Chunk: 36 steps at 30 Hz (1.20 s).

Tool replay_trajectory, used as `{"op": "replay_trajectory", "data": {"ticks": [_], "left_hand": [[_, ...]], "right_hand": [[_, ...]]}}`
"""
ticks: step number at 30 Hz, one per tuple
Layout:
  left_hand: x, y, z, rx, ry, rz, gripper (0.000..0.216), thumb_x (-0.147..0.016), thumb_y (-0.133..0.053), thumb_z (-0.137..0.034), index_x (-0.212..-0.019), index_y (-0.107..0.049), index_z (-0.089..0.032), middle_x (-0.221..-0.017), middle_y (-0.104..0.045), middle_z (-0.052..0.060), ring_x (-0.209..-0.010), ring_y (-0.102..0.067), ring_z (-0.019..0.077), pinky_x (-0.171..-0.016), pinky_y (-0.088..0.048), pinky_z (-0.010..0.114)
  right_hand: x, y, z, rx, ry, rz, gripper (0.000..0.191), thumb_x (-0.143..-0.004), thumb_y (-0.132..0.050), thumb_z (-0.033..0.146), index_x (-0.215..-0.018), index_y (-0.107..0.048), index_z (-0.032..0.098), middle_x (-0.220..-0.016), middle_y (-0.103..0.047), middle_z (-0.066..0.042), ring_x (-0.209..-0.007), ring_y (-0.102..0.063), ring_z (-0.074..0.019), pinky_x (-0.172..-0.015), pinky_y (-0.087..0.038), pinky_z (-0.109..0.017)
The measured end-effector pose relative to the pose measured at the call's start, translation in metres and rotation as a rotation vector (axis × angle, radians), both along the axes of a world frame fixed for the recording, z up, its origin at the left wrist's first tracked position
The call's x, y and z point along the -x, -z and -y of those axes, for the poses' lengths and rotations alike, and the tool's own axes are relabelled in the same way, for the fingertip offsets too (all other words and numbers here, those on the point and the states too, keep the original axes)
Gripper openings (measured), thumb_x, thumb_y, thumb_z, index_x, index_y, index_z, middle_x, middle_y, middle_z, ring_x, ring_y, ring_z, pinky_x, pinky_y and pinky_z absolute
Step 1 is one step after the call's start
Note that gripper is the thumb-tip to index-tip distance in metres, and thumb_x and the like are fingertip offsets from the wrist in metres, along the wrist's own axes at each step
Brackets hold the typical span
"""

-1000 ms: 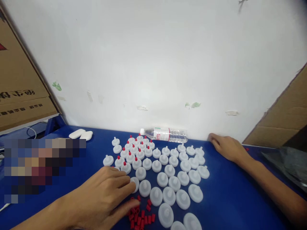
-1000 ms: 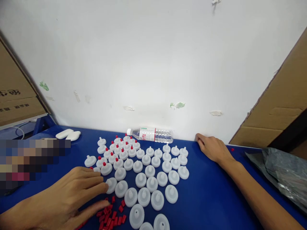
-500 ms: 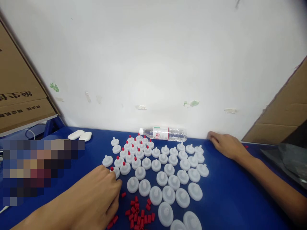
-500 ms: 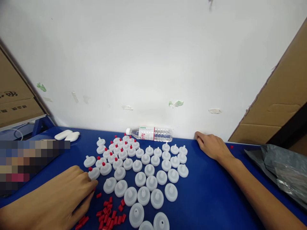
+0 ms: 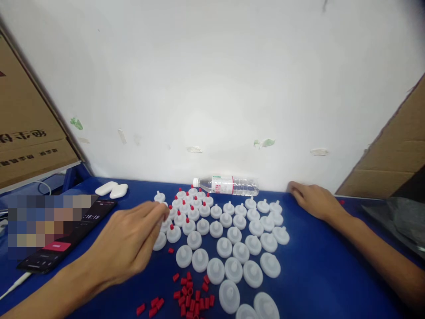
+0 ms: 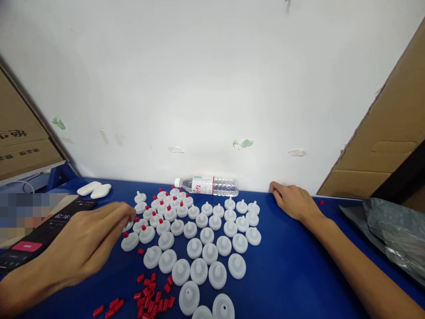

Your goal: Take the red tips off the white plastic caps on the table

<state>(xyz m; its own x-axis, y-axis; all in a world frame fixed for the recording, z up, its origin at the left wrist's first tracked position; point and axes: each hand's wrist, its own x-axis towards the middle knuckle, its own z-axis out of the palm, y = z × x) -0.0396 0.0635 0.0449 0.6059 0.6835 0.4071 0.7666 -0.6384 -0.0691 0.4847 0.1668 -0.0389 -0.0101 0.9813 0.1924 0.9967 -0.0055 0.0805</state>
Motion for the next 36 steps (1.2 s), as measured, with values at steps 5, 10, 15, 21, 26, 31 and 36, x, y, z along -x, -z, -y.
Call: {"op": "replay_trajectory", "data": {"ticks": [5, 10, 15, 21, 26, 31, 36], "left_hand": [[0.019, -0.002, -0.028, -0.107, -0.349, -0.102, 0.04, -0.109, -0.028, -0.026, -0.114, -0.067, -0.019, -0.113, -0.074, 0.015, -0.096, -0.073, 0.0374, -0.073, -0.049, 0.046], [0.033, 0.001, -0.048, -0.022, -0.493, -0.103, 0.044, -0.11, -0.03, -0.033, -0.101, -0.072, -0.019, -0.111, -0.076, 0.018, -0.085, -0.076, 0.0385, -0.062, -0.046, 0.044], [0.036, 0.01, -0.053, 0.057, -0.519, -0.12, 0.036, -0.108, -0.039, -0.033, -0.093, -0.07, -0.023, -0.096, -0.08, 0.013, -0.084, -0.078, 0.0329, -0.064, -0.046, 0.038], [0.028, 0.008, -0.047, 0.066, -0.539, -0.119, 0.04, -0.109, -0.036, -0.037, -0.102, -0.072, -0.022, -0.095, -0.081, 0.013, -0.082, -0.077, 0.0363, -0.062, -0.043, 0.039], [0.022, 0.003, -0.043, 0.029, -0.476, -0.108, 0.044, -0.111, -0.031, -0.04, -0.095, -0.067, -0.021, -0.094, -0.076, 0.014, -0.094, -0.074, 0.0367, -0.07, -0.045, 0.041], [0.023, 0.004, -0.038, 0.065, -0.237, -0.188, 0.054, -0.116, -0.019, -0.04, -0.077, -0.054, -0.025, -0.07, -0.064, 0.005, -0.064, -0.062, 0.0258, -0.065, -0.037, 0.04], [0.023, 0.008, -0.029, 0.149, 0.04, -0.306, 0.052, -0.114, -0.031, -0.046, -0.074, -0.056, -0.025, -0.067, -0.063, 0.002, -0.059, -0.059, 0.0222, -0.064, -0.032, 0.04]], "right_hand": [[0.0, 0.0, 0.0, -0.008, -0.006, -0.007, 0.032, -0.11, -0.06, 0.05, -0.112, -0.069, 0.019, -0.088, -0.066, 0.001, -0.074, -0.063, -0.015, -0.074, -0.056, -0.034], [0.003, -0.002, 0.001, 0.012, 0.003, 0.011, 0.029, -0.11, -0.061, 0.047, -0.113, -0.069, 0.019, -0.09, -0.068, 0.001, -0.076, -0.065, -0.0153, -0.077, -0.058, -0.035], [0.006, -0.006, 0.003, 0.034, 0.018, 0.033, 0.027, -0.111, -0.061, 0.044, -0.115, -0.07, 0.019, -0.092, -0.07, 0.0, -0.079, -0.068, -0.0159, -0.079, -0.06, -0.036], [0.008, -0.008, 0.004, 0.043, 0.021, 0.048, 0.026, -0.111, -0.062, 0.043, -0.117, -0.07, 0.019, -0.094, -0.071, 0.0, -0.082, -0.07, -0.0165, -0.081, -0.061, -0.037], [0.008, -0.008, 0.004, 0.046, 0.026, 0.059, 0.026, -0.111, -0.062, 0.042, -0.117, -0.07, 0.019, -0.094, -0.071, 0.0, -0.082, -0.071, -0.0164, -0.081, -0.062, -0.037], [0.009, -0.01, 0.005, 0.051, 0.022, 0.062, 0.025, -0.111, -0.062, 0.041, -0.116, -0.07, 0.018, -0.092, -0.071, 0.0, -0.081, -0.071, -0.0165, -0.081, -0.062, -0.037], [0.01, -0.01, 0.005, 0.048, 0.019, 0.059, 0.025, -0.112, -0.061, 0.041, -0.116, -0.07, 0.018, -0.091, -0.071, 0.0, -0.081, -0.071, -0.0164, -0.081, -0.062, -0.037]]}}
